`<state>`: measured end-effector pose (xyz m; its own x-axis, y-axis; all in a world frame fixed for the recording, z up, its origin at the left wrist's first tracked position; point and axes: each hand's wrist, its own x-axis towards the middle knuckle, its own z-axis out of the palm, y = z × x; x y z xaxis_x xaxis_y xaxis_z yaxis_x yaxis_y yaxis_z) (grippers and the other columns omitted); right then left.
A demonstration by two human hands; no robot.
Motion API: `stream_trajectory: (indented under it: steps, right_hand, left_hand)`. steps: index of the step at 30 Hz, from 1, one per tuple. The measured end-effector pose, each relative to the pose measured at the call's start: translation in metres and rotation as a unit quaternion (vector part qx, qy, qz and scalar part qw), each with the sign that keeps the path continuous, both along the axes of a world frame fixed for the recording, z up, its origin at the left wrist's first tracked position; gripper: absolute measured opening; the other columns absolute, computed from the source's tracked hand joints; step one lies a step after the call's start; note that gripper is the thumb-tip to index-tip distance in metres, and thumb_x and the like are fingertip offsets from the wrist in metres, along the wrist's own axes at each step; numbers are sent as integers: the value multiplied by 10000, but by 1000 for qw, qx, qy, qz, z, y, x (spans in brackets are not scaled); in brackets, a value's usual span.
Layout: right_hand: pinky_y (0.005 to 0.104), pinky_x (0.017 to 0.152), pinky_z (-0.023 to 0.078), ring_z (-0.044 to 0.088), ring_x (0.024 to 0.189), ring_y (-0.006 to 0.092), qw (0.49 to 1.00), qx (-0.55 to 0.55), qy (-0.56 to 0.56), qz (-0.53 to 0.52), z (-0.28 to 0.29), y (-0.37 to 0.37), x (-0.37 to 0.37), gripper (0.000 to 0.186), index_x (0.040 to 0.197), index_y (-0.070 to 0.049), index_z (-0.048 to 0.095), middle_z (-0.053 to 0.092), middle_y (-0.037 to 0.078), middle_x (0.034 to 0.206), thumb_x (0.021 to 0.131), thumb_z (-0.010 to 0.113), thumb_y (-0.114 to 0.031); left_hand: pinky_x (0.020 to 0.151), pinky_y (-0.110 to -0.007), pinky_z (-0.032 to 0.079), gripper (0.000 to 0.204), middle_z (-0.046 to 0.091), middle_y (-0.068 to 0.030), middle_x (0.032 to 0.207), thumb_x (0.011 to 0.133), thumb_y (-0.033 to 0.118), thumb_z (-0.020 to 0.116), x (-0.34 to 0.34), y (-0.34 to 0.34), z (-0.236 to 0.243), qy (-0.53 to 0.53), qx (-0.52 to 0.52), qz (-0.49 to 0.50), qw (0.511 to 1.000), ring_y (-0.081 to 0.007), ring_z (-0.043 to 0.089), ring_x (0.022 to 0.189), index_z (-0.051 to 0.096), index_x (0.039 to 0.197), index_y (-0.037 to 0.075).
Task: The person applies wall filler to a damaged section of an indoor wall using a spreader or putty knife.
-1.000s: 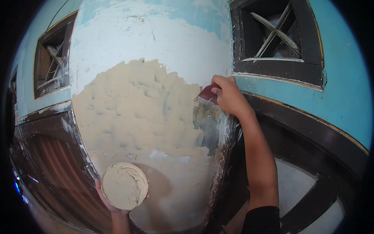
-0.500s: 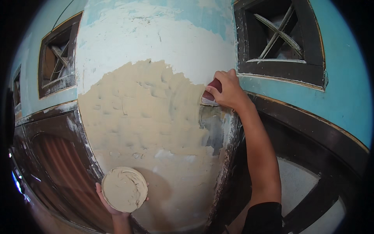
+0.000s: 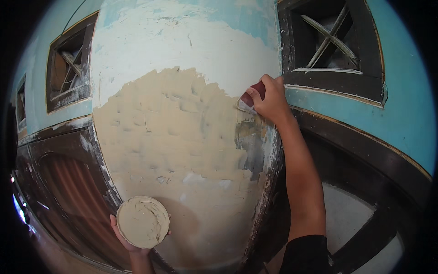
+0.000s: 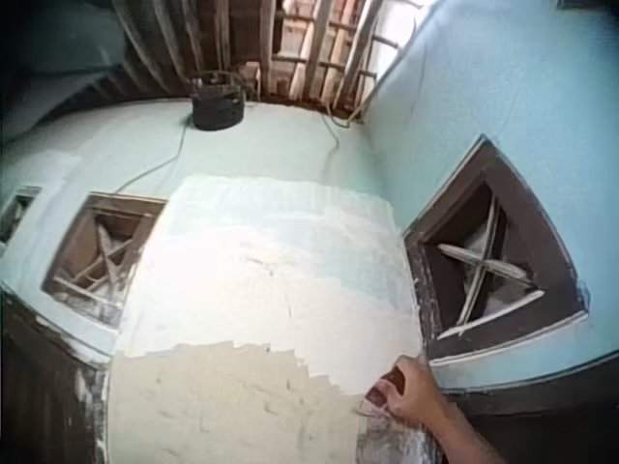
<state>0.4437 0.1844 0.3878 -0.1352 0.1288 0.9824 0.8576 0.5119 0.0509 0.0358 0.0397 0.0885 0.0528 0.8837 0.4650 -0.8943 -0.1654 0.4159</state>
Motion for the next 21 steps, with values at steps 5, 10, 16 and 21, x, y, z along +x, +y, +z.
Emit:
stream_trajectory:
  steps: [5,10,16,21]
  right_hand:
    - [501,863,449,512,944,397,995,16,-94,-26,-13,5,-1,290,922,-15,578,622,191,936,862,789,-205]
    - [485,876,465,532,918,407,999,38,30,-11,12,-1,-1,341,964,3,601,625,233,958,905,791,-274]
    - [515,865,460,525,940,421,998,11,-56,-33,-4,6,-9,296,971,-3,627,646,203,942,879,779,-241]
    - [514,857,472,579,934,428,990,93,107,-3,33,-14,-13,362,1005,5,646,679,241,953,943,768,-330]
  left_hand:
    - [810,-864,480,1008,424,-271,1569,906,886,342,2,-5,2,-16,-8,-19,1000,-697,451,1282,386,1597,154]
    - [813,-872,475,1026,441,-292,1549,910,890,321,-2,-5,-2,-43,-22,-23,999,-689,471,1272,389,1592,126]
    - [827,-890,459,1004,395,-298,1580,918,877,329,-10,-17,-4,-60,-20,-20,998,-710,427,1299,374,1603,145]
    - [829,-883,465,1009,396,-291,1577,921,875,325,-11,-27,5,-9,1,-8,1000,-707,409,1320,375,1598,128]
